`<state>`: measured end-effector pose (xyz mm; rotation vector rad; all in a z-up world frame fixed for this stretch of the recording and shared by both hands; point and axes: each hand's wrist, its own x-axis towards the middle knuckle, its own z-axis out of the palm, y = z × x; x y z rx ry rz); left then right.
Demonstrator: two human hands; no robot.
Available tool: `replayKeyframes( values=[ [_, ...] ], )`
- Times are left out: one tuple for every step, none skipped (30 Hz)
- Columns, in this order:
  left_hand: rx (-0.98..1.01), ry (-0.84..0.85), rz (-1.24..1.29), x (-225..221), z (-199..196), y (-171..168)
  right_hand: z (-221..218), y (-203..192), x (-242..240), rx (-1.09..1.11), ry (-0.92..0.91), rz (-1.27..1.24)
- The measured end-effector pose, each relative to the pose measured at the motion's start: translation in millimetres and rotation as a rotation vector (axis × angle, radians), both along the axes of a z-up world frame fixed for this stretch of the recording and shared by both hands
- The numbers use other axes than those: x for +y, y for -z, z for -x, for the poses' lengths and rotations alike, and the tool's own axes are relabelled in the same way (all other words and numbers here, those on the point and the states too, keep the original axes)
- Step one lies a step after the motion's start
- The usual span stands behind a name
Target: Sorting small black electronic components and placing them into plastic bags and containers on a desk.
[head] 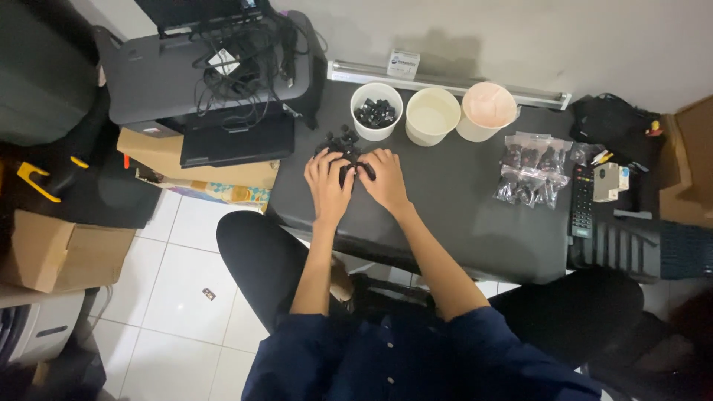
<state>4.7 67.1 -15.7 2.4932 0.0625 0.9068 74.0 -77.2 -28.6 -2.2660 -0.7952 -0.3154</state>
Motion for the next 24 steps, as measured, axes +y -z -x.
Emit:
replayKeyframes(
  values=[
    [0.001,0.005,-0.002,-6,-2,4,1,-2,-2,0.001,0.005,-0.002],
    [-0.013,-0.003,0.032,-12,-4,8,2,-3,-3,0.070,0.034,-0.105],
    [-0.026,-0.008,0.068,-20,-7,13,3,-5,-7,0.139,0.067,-0.207],
    [-0.025,-0.001,0.068,-31,-7,14,4,-3,-10,0.139,0.074,-0.208],
    [-0.030,0.028,0.092,-43,-9,14,3,-1,-15,0.203,0.138,-0.327],
    [-0.035,0.056,0.117,-55,-11,15,2,2,-20,0.265,0.201,-0.447],
    [-0.032,0.065,0.118,-65,-14,17,4,-3,-29,0.265,0.211,-0.446],
    [0.009,0.086,0.149,-76,-17,20,6,-7,-38,0.358,0.233,-0.491],
    [0.049,0.109,0.177,-86,-21,22,7,-11,-46,0.450,0.257,-0.538],
    [0.052,0.120,0.177,-94,-19,21,11,-11,-58,0.448,0.269,-0.540],
    [0.074,0.115,0.189,-101,-20,18,12,-11,-70,0.443,0.311,-0.517],
    [0.097,0.109,0.201,-108,-21,16,14,-11,-82,0.438,0.353,-0.495],
    [0.097,0.118,0.202,-113,-21,16,17,-15,-91,0.435,0.361,-0.496],
    [0.137,0.122,0.219,-118,-22,16,21,-18,-101,0.393,0.383,-0.466],
    [0.182,0.125,0.237,-123,-20,18,28,-21,-111,0.356,0.404,-0.434],
    [0.186,0.133,0.238,-126,-20,18,29,-21,-117,0.357,0.414,-0.433],
    [0.212,0.152,0.202,-129,-21,19,29,-20,-123,0.351,0.421,-0.372],
    [0.238,0.171,0.165,-131,-23,19,29,-20,-128,0.344,0.428,-0.311],
    [0.239,0.172,0.164,-134,-25,22,32,-19,-129,0.345,0.429,-0.311],
    [0.235,0.182,0.145,-135,-26,25,34,-19,-130,0.326,0.418,-0.276],
    [0.227,0.190,0.125,-137,-30,27,35,-19,-131,0.304,0.403,-0.242],
    [0.224,0.189,0.124,-137,-30,26,34,-17,-130,0.302,0.402,-0.243],
    [0.241,0.206,0.110,-138,-29,25,34,-16,-129,0.315,0.411,-0.250],
    [0.259,0.222,0.096,-138,-29,24,34,-14,-129,0.329,0.419,-0.257]
  ],
)
